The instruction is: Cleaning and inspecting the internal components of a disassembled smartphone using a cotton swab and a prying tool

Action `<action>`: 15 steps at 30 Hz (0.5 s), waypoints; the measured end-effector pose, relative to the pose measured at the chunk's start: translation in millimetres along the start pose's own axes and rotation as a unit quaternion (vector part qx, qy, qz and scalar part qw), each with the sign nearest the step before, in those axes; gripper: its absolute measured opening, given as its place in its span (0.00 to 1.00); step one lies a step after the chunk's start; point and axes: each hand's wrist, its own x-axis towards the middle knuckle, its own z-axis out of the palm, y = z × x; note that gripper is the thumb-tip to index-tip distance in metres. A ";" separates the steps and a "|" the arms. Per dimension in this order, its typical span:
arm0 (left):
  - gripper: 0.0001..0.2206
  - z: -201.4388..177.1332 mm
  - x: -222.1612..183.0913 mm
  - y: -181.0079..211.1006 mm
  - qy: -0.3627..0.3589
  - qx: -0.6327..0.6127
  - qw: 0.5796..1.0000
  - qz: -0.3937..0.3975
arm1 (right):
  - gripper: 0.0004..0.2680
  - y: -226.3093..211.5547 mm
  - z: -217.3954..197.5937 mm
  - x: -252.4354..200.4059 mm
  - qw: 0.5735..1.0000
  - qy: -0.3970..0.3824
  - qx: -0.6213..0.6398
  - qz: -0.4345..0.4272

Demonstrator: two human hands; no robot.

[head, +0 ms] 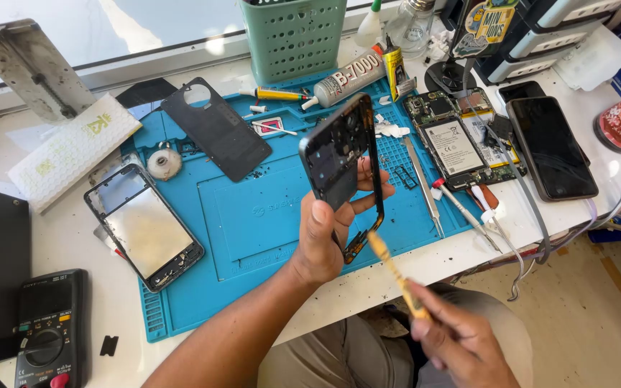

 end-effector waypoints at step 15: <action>0.40 -11.8 15.7 12.5 -0.054 -0.266 0.938 -0.218 | 0.16 65.8 -50.8 10.3 0.941 -0.293 0.012 -0.167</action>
